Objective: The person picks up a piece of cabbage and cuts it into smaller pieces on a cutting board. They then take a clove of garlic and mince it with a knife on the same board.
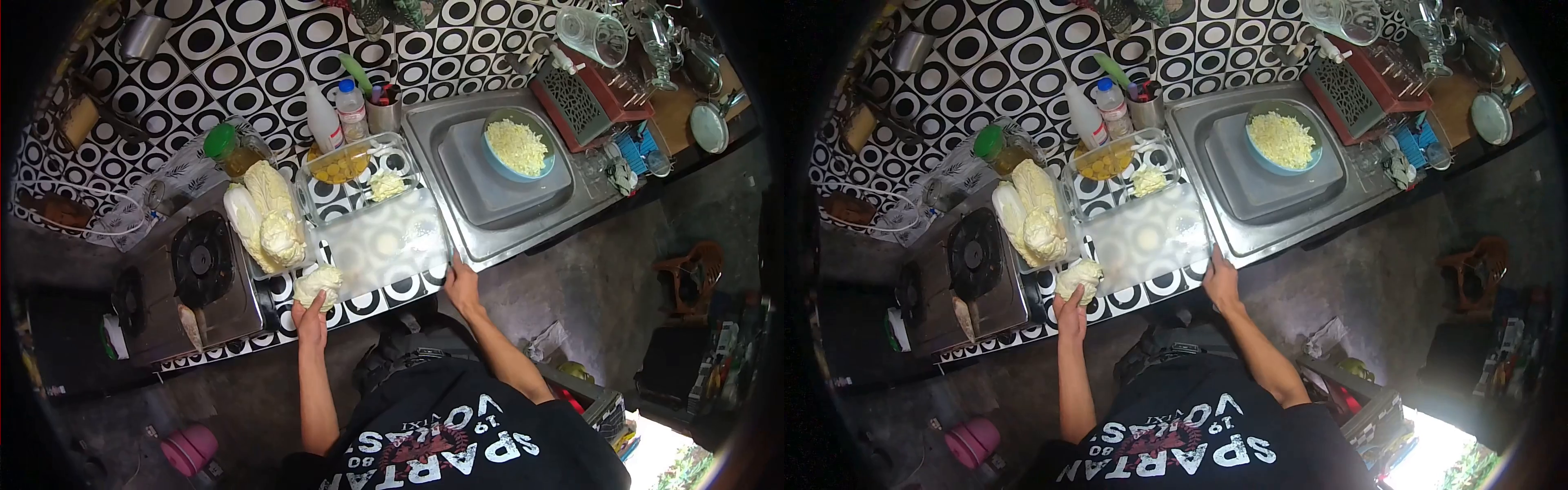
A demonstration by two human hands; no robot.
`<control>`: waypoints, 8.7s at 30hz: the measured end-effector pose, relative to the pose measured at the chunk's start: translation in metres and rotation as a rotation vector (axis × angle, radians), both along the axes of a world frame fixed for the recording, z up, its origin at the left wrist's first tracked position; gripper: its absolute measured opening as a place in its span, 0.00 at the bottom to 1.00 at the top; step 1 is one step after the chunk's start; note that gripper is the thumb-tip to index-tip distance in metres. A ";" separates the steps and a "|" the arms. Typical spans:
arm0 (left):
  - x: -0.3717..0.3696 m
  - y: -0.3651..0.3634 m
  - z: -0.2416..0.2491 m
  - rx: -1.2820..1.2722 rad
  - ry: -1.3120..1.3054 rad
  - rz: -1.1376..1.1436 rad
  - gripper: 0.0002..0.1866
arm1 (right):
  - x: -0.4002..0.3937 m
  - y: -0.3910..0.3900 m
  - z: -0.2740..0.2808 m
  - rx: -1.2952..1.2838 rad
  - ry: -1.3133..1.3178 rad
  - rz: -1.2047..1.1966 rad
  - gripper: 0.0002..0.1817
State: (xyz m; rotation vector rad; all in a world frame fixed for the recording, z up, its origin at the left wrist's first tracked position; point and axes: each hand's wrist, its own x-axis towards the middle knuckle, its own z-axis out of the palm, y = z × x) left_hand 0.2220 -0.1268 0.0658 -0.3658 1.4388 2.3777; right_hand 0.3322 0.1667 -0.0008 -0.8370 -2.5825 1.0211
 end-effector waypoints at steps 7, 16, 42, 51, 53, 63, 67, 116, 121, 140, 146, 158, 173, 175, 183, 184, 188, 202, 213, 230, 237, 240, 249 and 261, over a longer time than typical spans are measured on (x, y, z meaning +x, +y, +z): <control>-0.005 0.034 0.002 -0.097 -0.030 0.000 0.23 | -0.005 -0.026 0.011 -0.113 0.000 0.436 0.26; -0.022 0.091 0.021 -0.138 -0.015 -0.155 0.24 | -0.013 0.045 0.042 -0.189 0.054 0.137 0.25; -0.054 0.144 -0.041 -1.220 0.807 -0.467 0.17 | -0.013 -0.019 0.060 -0.307 -0.133 0.097 0.17; -0.068 0.127 -0.060 -1.063 0.938 -0.597 0.13 | 0.016 -0.011 0.043 -0.265 -0.046 0.057 0.17; -0.063 0.120 -0.060 -1.010 0.929 -0.634 0.13 | 0.017 -0.007 0.047 -0.300 -0.079 0.056 0.17; -0.032 0.122 -0.058 -1.101 0.776 -0.475 0.08 | -0.018 -0.007 0.066 -0.370 -0.167 0.300 0.15; -0.037 0.128 -0.055 -1.173 0.726 -0.504 0.05 | -0.030 -0.017 0.047 -0.331 -0.132 0.408 0.13; -0.045 0.133 -0.060 -1.093 0.598 -0.516 0.10 | -0.065 -0.031 0.061 -0.097 -0.658 0.484 0.12; -0.048 0.131 -0.067 -1.084 0.628 -0.521 0.09 | -0.081 -0.031 0.074 -0.049 -0.661 0.501 0.14; -0.044 0.131 -0.062 -1.066 0.624 -0.542 0.09 | -0.038 -0.018 0.059 -0.069 -0.736 0.474 0.17; -0.043 0.133 -0.055 -1.053 0.565 -0.558 0.05 | -0.038 -0.019 0.044 -0.109 -0.681 0.466 0.13; -0.039 0.131 -0.066 -1.016 0.613 -0.462 0.07 | -0.069 -0.036 0.041 -0.122 -0.712 0.400 0.12; -0.037 0.131 -0.057 -1.069 0.612 -0.480 0.08 | -0.034 -0.019 0.024 -0.032 -0.490 0.379 0.14; -0.036 0.130 -0.058 -1.082 0.620 -0.496 0.08 | -0.036 -0.022 0.029 -0.025 -0.466 0.378 0.14; -0.033 0.115 -0.047 -1.182 0.744 -0.389 0.11 | -0.050 -0.044 0.058 -0.054 -0.482 0.447 0.13; -0.033 0.114 -0.047 -1.223 0.754 -0.404 0.12 | -0.052 -0.046 0.056 -0.056 -0.483 0.451 0.13; -0.034 0.112 -0.049 -1.263 0.761 -0.462 0.15 | -0.057 -0.051 0.052 -0.014 -0.547 0.478 0.09; -0.050 0.113 -0.045 -1.217 0.632 -0.539 0.15 | -0.060 -0.047 0.060 0.000 -0.697 0.470 0.09; -0.057 0.114 -0.053 -1.177 0.623 -0.582 0.13 | -0.065 -0.044 0.035 0.020 -0.758 0.507 0.10; -0.057 0.113 -0.050 -1.171 0.632 -0.567 0.13 | -0.067 -0.052 0.036 -0.062 -0.679 0.411 0.10; -0.047 0.118 -0.048 -1.248 0.515 -0.541 0.14 | -0.063 -0.049 0.040 0.006 -0.616 0.484 0.11; -0.050 0.122 -0.051 -1.256 0.466 -0.525 0.15 | -0.061 -0.039 0.043 0.036 -0.588 0.526 0.11; -0.043 0.123 -0.060 -1.223 0.457 -0.421 0.18 | -0.036 -0.020 0.039 -0.016 -0.626 0.587 0.11; -0.043 0.127 -0.060 -1.247 0.455 -0.438 0.17 | -0.045 -0.011 0.046 -0.014 -0.529 0.541 0.11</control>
